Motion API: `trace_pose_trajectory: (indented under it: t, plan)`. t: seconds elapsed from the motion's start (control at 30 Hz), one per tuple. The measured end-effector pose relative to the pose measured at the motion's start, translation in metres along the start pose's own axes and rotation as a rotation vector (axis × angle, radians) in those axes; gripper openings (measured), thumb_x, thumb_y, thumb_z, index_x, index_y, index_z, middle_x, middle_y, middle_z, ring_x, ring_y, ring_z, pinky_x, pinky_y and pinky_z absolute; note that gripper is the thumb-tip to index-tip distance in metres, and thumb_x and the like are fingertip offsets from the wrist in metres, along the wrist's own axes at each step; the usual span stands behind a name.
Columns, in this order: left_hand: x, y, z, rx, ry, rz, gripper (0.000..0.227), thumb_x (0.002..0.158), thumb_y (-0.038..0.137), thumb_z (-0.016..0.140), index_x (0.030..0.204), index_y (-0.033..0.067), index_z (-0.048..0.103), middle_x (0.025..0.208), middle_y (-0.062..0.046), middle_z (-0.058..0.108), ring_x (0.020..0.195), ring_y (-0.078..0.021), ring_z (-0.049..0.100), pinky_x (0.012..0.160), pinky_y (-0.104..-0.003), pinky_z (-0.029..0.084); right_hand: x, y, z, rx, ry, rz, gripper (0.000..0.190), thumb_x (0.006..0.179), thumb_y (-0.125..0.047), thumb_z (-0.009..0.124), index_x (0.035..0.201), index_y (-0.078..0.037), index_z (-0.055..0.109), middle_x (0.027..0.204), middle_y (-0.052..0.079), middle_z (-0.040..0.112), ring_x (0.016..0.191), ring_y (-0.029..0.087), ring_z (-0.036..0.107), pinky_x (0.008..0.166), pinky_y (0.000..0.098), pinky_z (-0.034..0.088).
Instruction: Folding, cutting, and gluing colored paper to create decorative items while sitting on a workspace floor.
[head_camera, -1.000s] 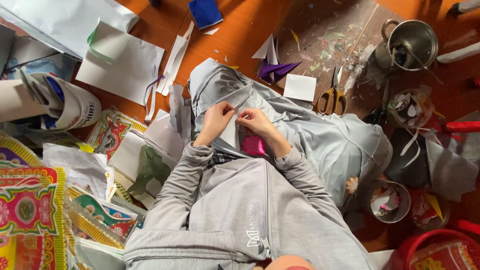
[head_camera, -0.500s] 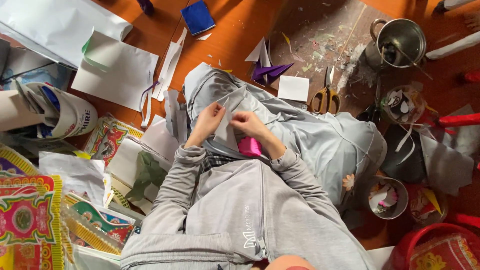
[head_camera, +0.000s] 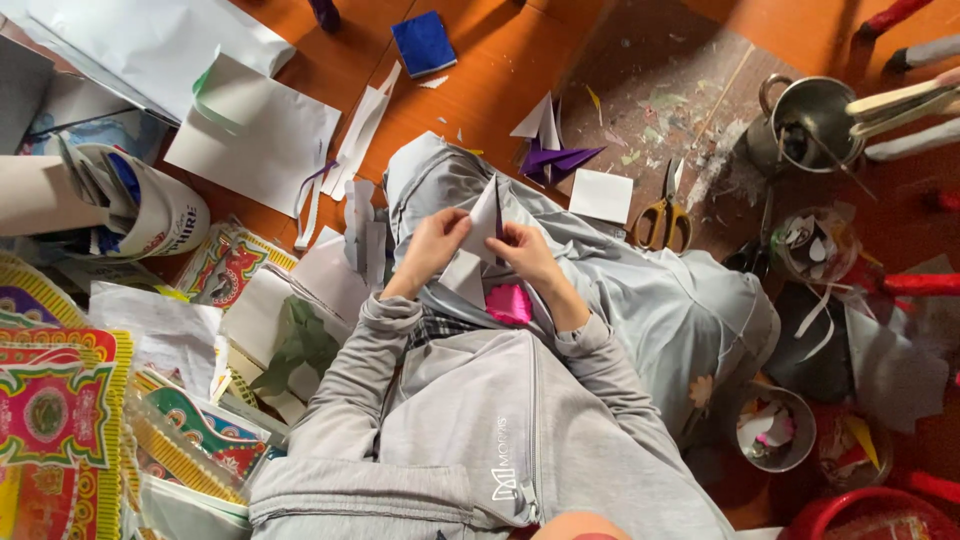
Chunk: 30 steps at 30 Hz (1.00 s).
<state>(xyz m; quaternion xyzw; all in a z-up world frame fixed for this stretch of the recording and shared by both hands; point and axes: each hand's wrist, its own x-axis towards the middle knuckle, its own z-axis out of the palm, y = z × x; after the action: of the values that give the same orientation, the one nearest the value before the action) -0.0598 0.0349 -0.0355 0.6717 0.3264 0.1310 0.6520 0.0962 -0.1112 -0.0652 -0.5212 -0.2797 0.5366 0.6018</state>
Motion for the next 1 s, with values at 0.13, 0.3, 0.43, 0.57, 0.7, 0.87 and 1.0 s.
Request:
trace_pose_trajectory:
  t: [0.13,0.3,0.43,0.57,0.7,0.87,1.0]
  plan:
    - [-0.004,0.030,0.009,0.130,0.003,0.104,0.033,0.097,0.024,0.068,0.119,-0.0015,0.064,0.088,-0.004,0.071,0.080,-0.0107,0.065,0.071,-0.028,0.053,-0.008,-0.011,0.011,-0.261,0.016,0.026,0.016,0.094,-0.014,0.075,0.098,0.001,0.071,0.082,-0.004,0.069,0.073,0.003,0.057,0.063,0.0222,0.048]
    - [0.000,0.025,0.010,0.099,-0.025,0.088,0.030,0.094,0.016,0.069,0.119,-0.0013,0.069,0.077,0.002,0.057,0.071,-0.0087,0.048,0.063,-0.027,0.044,-0.007,-0.003,0.009,-0.385,0.104,0.041,0.030,0.101,-0.022,0.071,0.088,0.005,0.071,0.070,-0.008,0.056,0.066,0.002,0.045,0.054,0.0235,0.038]
    - [0.004,0.001,0.005,-0.036,-0.052,0.059,0.027,0.096,0.013,0.066,0.119,-0.0015,0.070,0.079,0.006,0.057,0.073,-0.0054,0.046,0.065,-0.026,0.042,-0.004,0.004,-0.002,-0.236,0.085,-0.030,0.028,0.105,-0.020,0.062,0.090,0.003,0.071,0.074,-0.011,0.059,0.066,0.000,0.047,0.055,0.0212,0.040]
    - [0.006,0.002,0.000,-0.262,-0.095,-0.056,0.033,0.093,0.007,0.067,0.124,-0.0017,0.068,0.092,0.004,0.070,0.082,-0.0030,0.060,0.073,-0.021,0.050,-0.007,-0.011,0.003,-0.198,0.113,-0.037,0.029,0.110,-0.018,0.055,0.094,0.000,0.071,0.080,-0.005,0.064,0.071,0.004,0.054,0.063,0.0216,0.045]
    - [0.001,0.002,-0.003,-0.297,-0.225,-0.176,0.050,0.088,0.001,0.071,0.138,0.0030,0.060,0.087,-0.002,0.066,0.072,-0.0057,0.058,0.062,-0.020,0.046,-0.019,-0.070,0.025,-0.385,0.119,-0.313,0.047,0.086,0.008,0.063,0.132,-0.002,0.059,0.126,0.006,0.056,0.108,0.011,0.061,0.079,0.0237,0.053]
    - [-0.003,0.018,0.000,-0.281,-0.318,-0.139,0.050,0.088,0.000,0.069,0.137,0.0064,0.059,0.089,-0.001,0.069,0.076,-0.0049,0.059,0.064,-0.020,0.045,-0.012,-0.041,-0.003,-0.372,-0.060,-0.541,0.018,0.090,0.005,0.072,0.107,0.001,0.069,0.134,0.011,0.059,0.127,0.018,0.057,0.102,0.0320,0.049]
    - [0.010,-0.017,-0.004,-0.309,-0.249,-0.009,0.028,0.101,0.010,0.061,0.125,-0.0022,0.070,0.103,0.005,0.072,0.092,-0.0014,0.061,0.080,-0.020,0.049,-0.005,-0.007,-0.024,-0.059,0.144,-0.136,0.010,0.101,-0.003,0.068,0.110,-0.001,0.068,0.093,0.001,0.067,0.082,0.006,0.060,0.072,0.0207,0.048]
